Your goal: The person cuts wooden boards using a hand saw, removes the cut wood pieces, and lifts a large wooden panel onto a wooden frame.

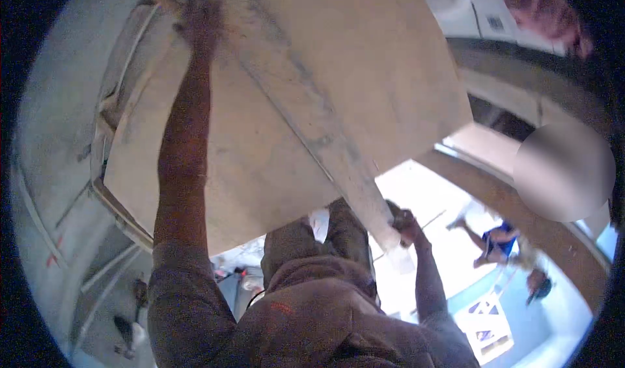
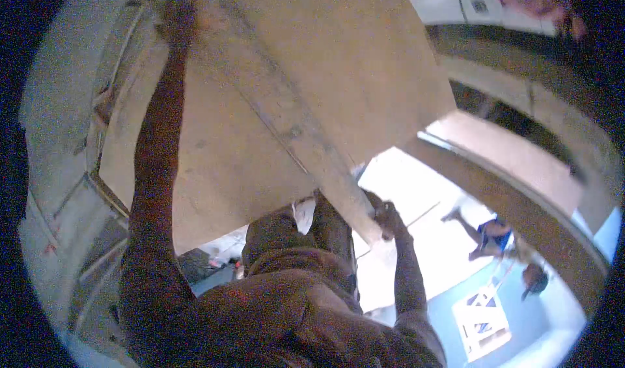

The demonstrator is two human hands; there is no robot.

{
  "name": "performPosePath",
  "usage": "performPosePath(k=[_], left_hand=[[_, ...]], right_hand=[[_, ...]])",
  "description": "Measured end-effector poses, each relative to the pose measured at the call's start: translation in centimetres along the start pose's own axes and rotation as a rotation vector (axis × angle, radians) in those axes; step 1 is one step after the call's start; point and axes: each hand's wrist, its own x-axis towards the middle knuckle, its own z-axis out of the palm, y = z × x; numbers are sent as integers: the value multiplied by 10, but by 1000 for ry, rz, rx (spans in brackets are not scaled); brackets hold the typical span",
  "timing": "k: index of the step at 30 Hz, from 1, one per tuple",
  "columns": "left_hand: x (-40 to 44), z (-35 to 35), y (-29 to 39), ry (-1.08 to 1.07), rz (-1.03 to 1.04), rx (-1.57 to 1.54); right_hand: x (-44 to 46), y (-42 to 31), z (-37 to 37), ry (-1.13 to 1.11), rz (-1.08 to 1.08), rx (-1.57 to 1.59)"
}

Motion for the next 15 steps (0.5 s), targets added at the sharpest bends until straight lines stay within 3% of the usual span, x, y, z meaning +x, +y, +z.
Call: performPosePath(k=[1, 2, 4, 6, 7, 8, 10, 12, 15], left_hand=[[5, -2, 0, -98, -29, -185], [9, -5, 1, -192, -76, -366], [16, -14, 7, -197, -106, -354], [23, -26, 14, -79, -121, -874], [26, -34, 17, -5, -122, -1131], [29, -42, 21, 79, -118, -1386], [29, -59, 14, 188, -130, -1645], [34, -67, 19, 315, 10, -1676], [39, -83, 38, 476, 195, -1685]], right_hand=[[-22, -62, 17, 63, 9, -505], [-7, -43, -2, 2, -40, -537], [-27, -93, 13, 77, -103, -678], [-25, -89, 10, 92, -119, -602], [-37, -121, 11, 77, 10, -521], [-32, -109, 7, 35, 1, -504], [-19, -87, 4, 75, -177, -561], [-18, -82, 1, 72, -117, -442], [-18, -93, -1, 94, -68, -542]])
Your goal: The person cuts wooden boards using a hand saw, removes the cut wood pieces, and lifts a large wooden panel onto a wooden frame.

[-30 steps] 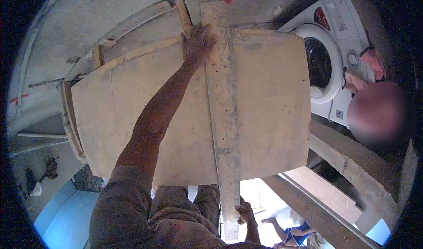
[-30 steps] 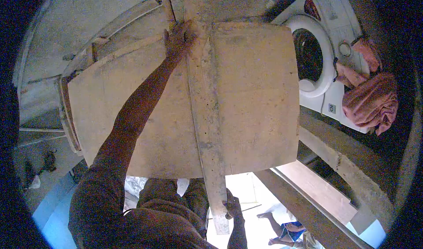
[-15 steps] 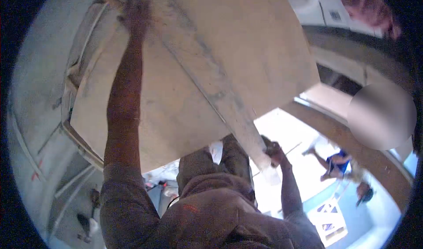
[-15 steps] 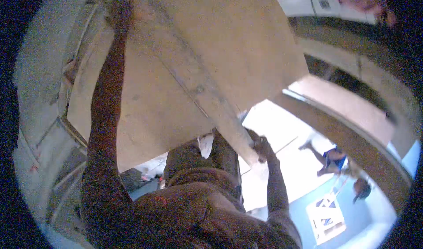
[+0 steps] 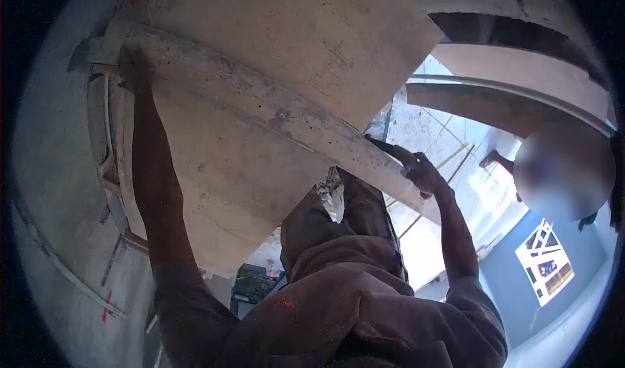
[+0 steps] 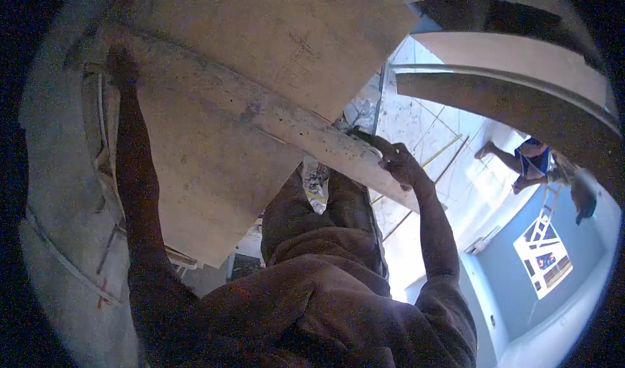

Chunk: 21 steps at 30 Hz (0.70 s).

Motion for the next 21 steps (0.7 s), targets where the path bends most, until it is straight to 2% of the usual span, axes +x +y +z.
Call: performPosePath(k=[1, 2, 4, 5, 6, 8, 11, 13, 14, 16, 18, 21], left_hand=[[4, 12, 8, -1, 45, -7], [14, 27, 27, 363, -207, -769], [11, 17, 17, 725, -445, -1536], [4, 11, 15, 681, -537, -1824], [-15, -15, -10, 522, -640, -2016], [-45, -53, -52, 411, -726, -2154], [-65, -81, -91, 378, -737, -2178], [-48, -57, -64, 487, -745, -2149], [-35, -37, -46, 539, -690, -2027], [-45, -44, -56, 586, -636, -1903], [-66, -62, -73, 588, -701, -2306], [-44, -38, -41, 703, -660, -2309]], right_hand=[[1, -4, -4, -43, -1, -65], [0, -5, -7, -78, -15, -62], [1, -1, -6, -115, -23, -50], [3, 3, -2, -90, 4, 18], [3, 6, 1, -64, 29, 83], [-4, -9, -10, -84, 38, 68], [-8, -17, -16, -107, 67, 74], [-3, -11, -13, -108, 87, 97], [3, 2, -7, -87, 20, 32], [3, 7, -4, -69, -47, -34], [3, 2, -5, -74, 26, 50], [5, 9, -1, -64, -88, -62]])
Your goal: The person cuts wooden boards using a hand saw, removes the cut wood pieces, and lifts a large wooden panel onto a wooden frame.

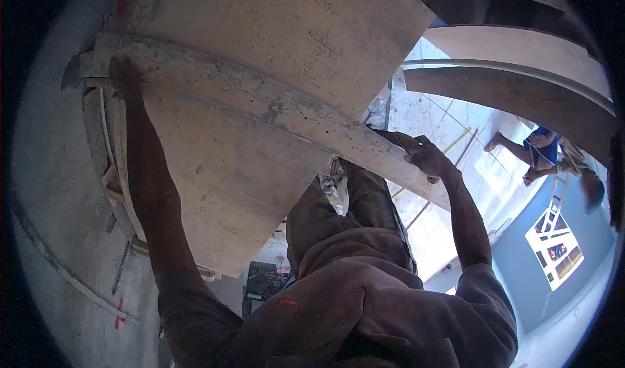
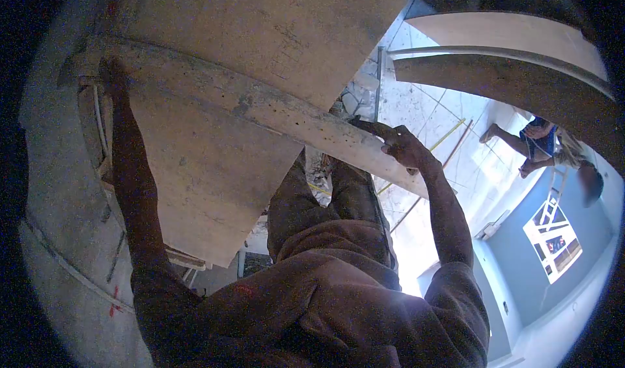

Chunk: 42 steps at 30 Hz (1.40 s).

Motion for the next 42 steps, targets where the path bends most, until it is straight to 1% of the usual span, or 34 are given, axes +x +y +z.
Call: performPosePath(k=[1, 3, 4, 5, 7, 8, 9, 10, 13, 15, 16, 18, 19, 20, 21, 22, 23, 24, 26, 27, 29, 30, 32, 33, 34, 35, 36, 37, 39, 41, 42], left_hand=[[-2, -1, 3, 0, -1, 0], [0, -3, 3, 6, 13, 129], [4, -4, -5, 9, 18, 173], [22, -2, -29, -141, -38, 381], [23, -4, -19, -297, -93, 589], [6, -10, 29, -192, -61, 392], [2, -11, 45, -138, -48, 294], [-2, -11, 59, -86, -29, 195], [0, -4, 49, -92, -148, 329], [-3, -3, 32, -60, -109, 22], [1, -4, 26, -59, -108, 23], [10, -6, 16, -148, -169, 71], [30, -4, 9, -138, -168, 77], [30, -2, -4, -180, -86, 320], [22, 2, -15, -303, 26, 764], [12, 4, -18, -409, 177, 1237], [11, 4, -16, -509, 256, 1531], [10, 1, -7, -579, 297, 1695], [12, -9, 23, -545, 166, 1410], [10, 2, -21, -294, 181, 1064], [10, 11, -58, -41, 202, 715], [5, 12, -56, -71, 128, 606], [5, 9, -56, -98, 51, 498], [4, 7, -42, -159, 43, 671], [2, 0, -16, -280, 51, 981], [-6, -7, 28, -475, 138, 1469], [-3, -8, 41, -556, 177, 1619], [1, -8, 47, -607, 196, 1695], [4, 3, 11, -587, 90, 1350], [15, 4, 27, -744, -22, 1428], [8, 9, 36, -748, -9, 1417]], right_hand=[[-2, -5, -2, 0, 0, -1], [-6, -17, -11, -61, 68, -14], [-6, -16, -9, -62, 64, -15], [-6, -14, -7, -42, 53, 27], [-8, -19, -8, -25, 45, 73], [-10, -30, -16, -68, 111, 59], [-10, -35, -21, -111, 175, 45], [-10, -32, -21, -111, 175, 45], [-10, -24, -17, -91, 142, 135], [-8, -20, -14, -64, 79, 69], [-7, -17, -13, -64, 78, 69], [-5, -5, -10, -66, 13, 5], [-1, 15, -2, -66, 3, 2], [8, 41, 11, -74, -22, -52], [1, -2, -8, -140, 224, 147], [-8, -49, -27, -158, 481, 328], [5, 12, 5, 16, -66, 6], [3, 5, 2, -36, -9, 34], [2, -12, -7, -137, 108, 82], [4, -1, 1, -89, 101, 155], [-1, -20, -7, -84, 85, 137], [-4, -27, -11, -81, 93, 124], [2, -8, -2, -88, 59, 82], [3, -6, -1, -67, -32, 78], [2, -4, 0, -48, -118, 75], [2, -7, 0, -48, -106, 79], [7, -14, -2, -57, 120, 223], [5, -20, -3, -59, 359, 369], [-1, -27, -7, -6, 157, 167], [6, -7, 0, -15, 44, 40], [10, 4, 5, -8, 56, 45]])
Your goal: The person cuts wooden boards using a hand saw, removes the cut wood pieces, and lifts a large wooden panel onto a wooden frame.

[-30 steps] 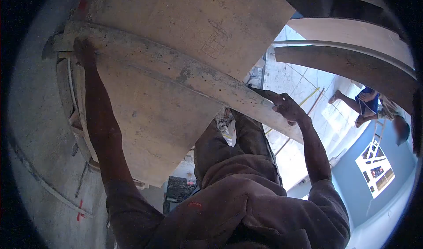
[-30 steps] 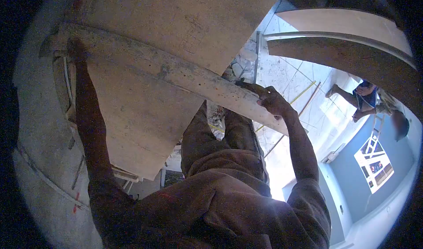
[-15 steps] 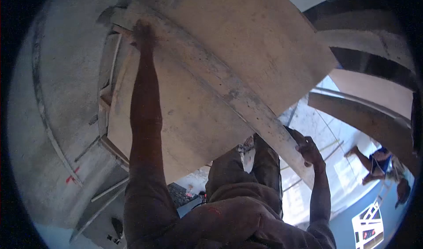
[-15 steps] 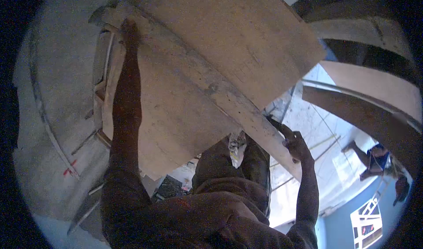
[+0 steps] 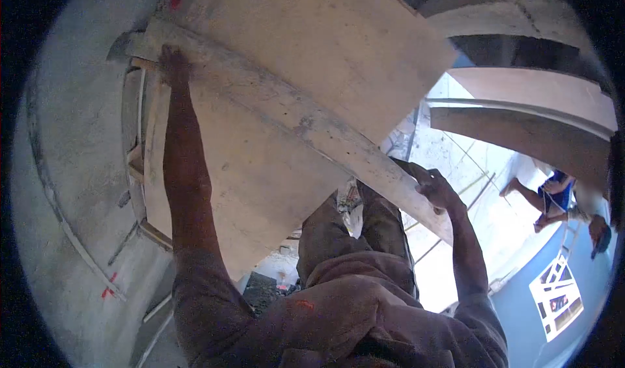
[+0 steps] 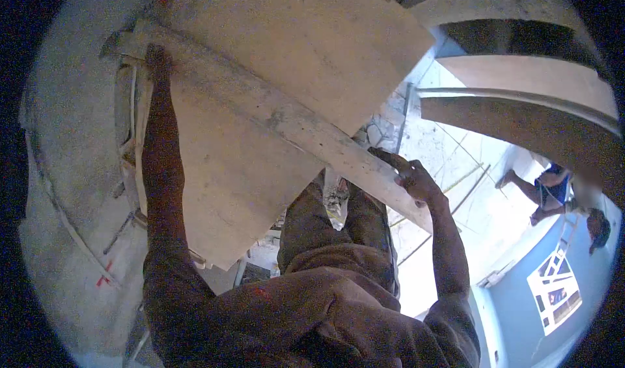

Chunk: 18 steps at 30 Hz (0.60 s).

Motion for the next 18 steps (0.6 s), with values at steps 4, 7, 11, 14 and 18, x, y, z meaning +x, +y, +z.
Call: performPosePath(k=[4, 7, 11, 14, 18], left_hand=[[-53, -18, 15, 190, -10, -36], [-107, -28, 57, 221, -142, 215], [-143, -31, 111, 183, -346, -37], [-168, -78, 114, 225, -430, -673], [-169, -79, 115, 264, -532, -892]], right_hand=[[-13, -19, -7, -23, -83, 22], [-14, -21, -10, -22, -8, 132], [14, 18, 15, 130, -229, -23], [-9, -32, -14, -63, -148, 66], [5, 12, 7, 189, -535, -27]])
